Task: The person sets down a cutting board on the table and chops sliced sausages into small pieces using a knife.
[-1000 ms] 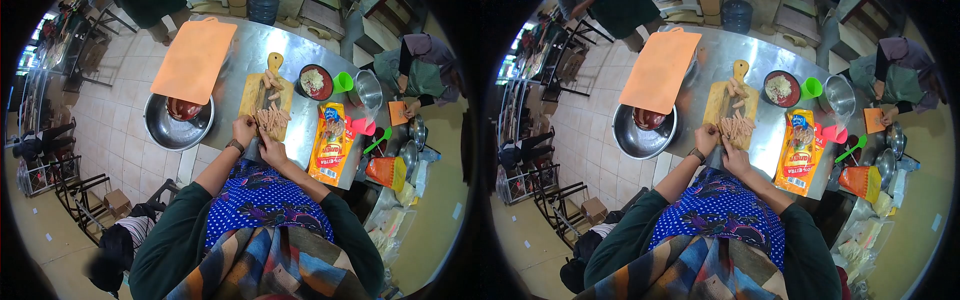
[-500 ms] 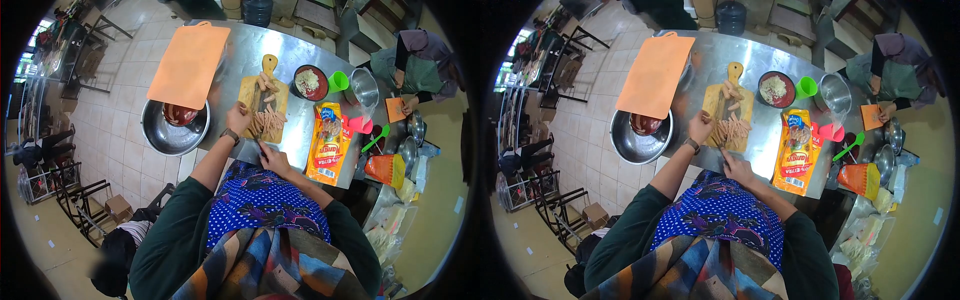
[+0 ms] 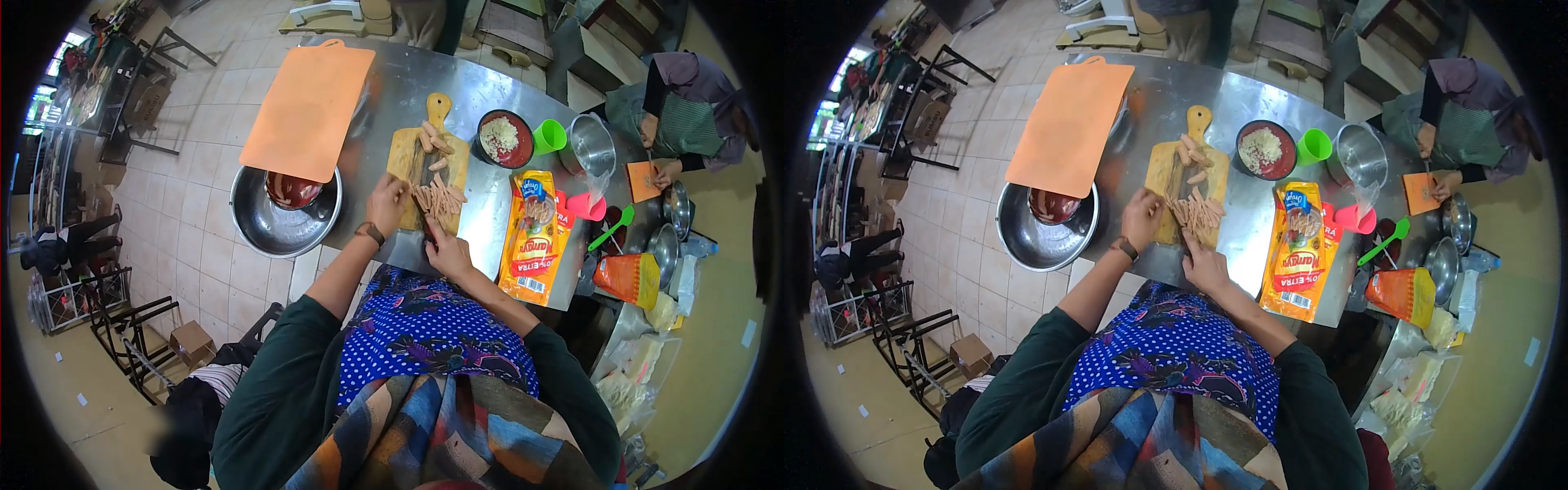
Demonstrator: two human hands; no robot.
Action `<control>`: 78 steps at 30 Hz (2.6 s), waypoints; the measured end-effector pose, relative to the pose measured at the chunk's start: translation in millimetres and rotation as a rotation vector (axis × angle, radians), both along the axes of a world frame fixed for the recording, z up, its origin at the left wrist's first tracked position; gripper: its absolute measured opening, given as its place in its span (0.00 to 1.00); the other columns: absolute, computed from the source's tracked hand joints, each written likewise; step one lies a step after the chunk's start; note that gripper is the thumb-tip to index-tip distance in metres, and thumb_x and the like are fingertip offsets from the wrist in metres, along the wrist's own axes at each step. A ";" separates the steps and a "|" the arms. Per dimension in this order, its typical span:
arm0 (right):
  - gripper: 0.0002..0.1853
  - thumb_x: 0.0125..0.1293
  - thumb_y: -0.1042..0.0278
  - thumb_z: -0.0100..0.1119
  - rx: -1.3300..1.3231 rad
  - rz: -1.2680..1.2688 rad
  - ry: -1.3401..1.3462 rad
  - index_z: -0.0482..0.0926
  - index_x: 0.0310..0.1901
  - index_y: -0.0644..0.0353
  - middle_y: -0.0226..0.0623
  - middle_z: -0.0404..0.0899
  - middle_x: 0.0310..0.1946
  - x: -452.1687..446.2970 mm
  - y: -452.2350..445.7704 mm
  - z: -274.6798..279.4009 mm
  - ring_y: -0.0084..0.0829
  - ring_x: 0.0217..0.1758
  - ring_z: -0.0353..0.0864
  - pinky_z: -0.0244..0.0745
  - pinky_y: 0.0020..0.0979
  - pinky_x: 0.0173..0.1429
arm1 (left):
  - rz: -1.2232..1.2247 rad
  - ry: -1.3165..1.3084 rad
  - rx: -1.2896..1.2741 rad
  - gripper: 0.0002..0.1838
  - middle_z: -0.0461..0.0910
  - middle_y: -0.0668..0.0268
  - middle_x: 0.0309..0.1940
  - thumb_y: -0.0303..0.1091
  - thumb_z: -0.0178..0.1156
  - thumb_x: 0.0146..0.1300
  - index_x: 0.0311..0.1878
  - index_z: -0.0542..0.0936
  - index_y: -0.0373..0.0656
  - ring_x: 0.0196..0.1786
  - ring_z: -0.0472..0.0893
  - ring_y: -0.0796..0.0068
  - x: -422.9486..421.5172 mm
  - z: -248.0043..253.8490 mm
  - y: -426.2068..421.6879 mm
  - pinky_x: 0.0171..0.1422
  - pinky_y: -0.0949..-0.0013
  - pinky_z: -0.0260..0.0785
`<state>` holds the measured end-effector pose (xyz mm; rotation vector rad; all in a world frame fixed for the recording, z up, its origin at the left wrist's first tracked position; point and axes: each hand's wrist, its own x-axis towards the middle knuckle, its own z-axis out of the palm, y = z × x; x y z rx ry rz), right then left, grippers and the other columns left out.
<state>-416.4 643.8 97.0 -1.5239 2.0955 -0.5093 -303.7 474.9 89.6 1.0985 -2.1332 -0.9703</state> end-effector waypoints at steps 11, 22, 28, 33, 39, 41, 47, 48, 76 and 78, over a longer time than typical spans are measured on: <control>0.35 0.62 0.62 0.60 -0.062 0.011 -0.031 0.62 0.72 0.47 0.52 0.84 0.34 1.3 4.0 9.4 0.53 0.29 0.83 0.80 0.47 0.36 | 0.082 0.057 0.028 0.12 0.80 0.56 0.37 0.17 0.57 0.55 0.41 0.81 0.38 0.37 0.82 0.57 29.1 -16.4 18.2 0.42 0.63 0.76; 0.34 0.61 0.65 0.58 -0.011 0.187 0.005 0.63 0.70 0.50 0.50 0.83 0.41 9.2 -3.0 6.0 0.52 0.33 0.83 0.79 0.48 0.37 | -0.319 -0.114 -0.249 0.12 0.79 0.59 0.45 0.26 0.61 0.57 0.45 0.81 0.42 0.54 0.78 0.56 -69.9 7.9 -29.5 0.53 0.57 0.73; 0.34 0.63 0.63 0.57 0.007 0.163 0.048 0.61 0.72 0.49 0.51 0.83 0.41 5.6 -6.7 0.4 0.53 0.34 0.83 0.80 0.49 0.39 | -0.534 -0.355 -0.552 0.14 0.76 0.56 0.53 0.31 0.56 0.60 0.49 0.80 0.45 0.57 0.77 0.58 -103.5 -22.1 -38.0 0.55 0.53 0.71; 0.35 0.63 0.64 0.57 0.056 0.084 -0.006 0.60 0.72 0.49 0.51 0.81 0.46 -6.3 -0.4 -1.4 0.53 0.35 0.83 0.80 0.48 0.39 | -0.511 -0.544 -0.418 0.14 0.77 0.63 0.44 0.31 0.57 0.58 0.48 0.79 0.48 0.51 0.78 0.59 -85.9 -11.2 -53.1 0.51 0.57 0.74; 0.35 0.62 0.64 0.58 -0.012 0.109 0.009 0.61 0.72 0.50 0.54 0.82 0.44 4.7 -9.8 0.7 0.52 0.34 0.84 0.80 0.48 0.38 | -0.327 -0.558 -0.326 0.09 0.79 0.59 0.39 0.28 0.54 0.60 0.42 0.80 0.46 0.47 0.79 0.55 -47.4 -4.9 -64.6 0.49 0.55 0.75; 0.35 0.62 0.64 0.59 0.029 0.141 0.029 0.61 0.71 0.50 0.55 0.82 0.42 5.5 -15.6 4.7 0.52 0.33 0.84 0.80 0.48 0.37 | -0.275 -0.503 -0.256 0.07 0.79 0.57 0.40 0.26 0.54 0.59 0.39 0.79 0.43 0.47 0.79 0.52 -36.2 -3.6 -61.6 0.48 0.52 0.75; 0.38 0.57 0.67 0.61 -0.008 -0.006 0.002 0.62 0.71 0.53 0.51 0.83 0.38 0.7 -13.4 6.9 0.53 0.33 0.83 0.79 0.49 0.39 | -0.145 -0.453 0.024 0.10 0.81 0.48 0.35 0.26 0.57 0.56 0.42 0.79 0.39 0.40 0.81 0.43 -11.7 -6.8 -25.0 0.44 0.47 0.75; 0.38 0.57 0.67 0.61 -0.009 0.000 0.001 0.62 0.71 0.53 0.51 0.83 0.38 1.1 -12.0 6.2 0.53 0.33 0.83 0.79 0.49 0.39 | -0.118 -0.406 0.039 0.11 0.82 0.45 0.32 0.28 0.60 0.56 0.43 0.79 0.38 0.37 0.83 0.47 -9.8 -15.2 -13.5 0.41 0.51 0.75; 0.38 0.58 0.67 0.59 -0.131 0.128 0.048 0.61 0.73 0.51 0.49 0.82 0.41 -3.7 -10.9 -0.6 0.50 0.34 0.84 0.81 0.46 0.37 | 0.030 0.055 0.017 0.05 0.80 0.52 0.34 0.22 0.65 0.54 0.35 0.83 0.35 0.36 0.82 0.53 8.8 -26.1 26.4 0.42 0.60 0.75; 0.38 0.58 0.67 0.58 -0.120 0.140 0.047 0.61 0.73 0.51 0.49 0.82 0.40 -2.8 -12.6 -1.5 0.50 0.34 0.84 0.81 0.46 0.36 | 0.029 0.048 0.026 0.05 0.80 0.52 0.34 0.22 0.65 0.53 0.35 0.83 0.35 0.36 0.82 0.53 9.3 -24.7 26.7 0.42 0.60 0.75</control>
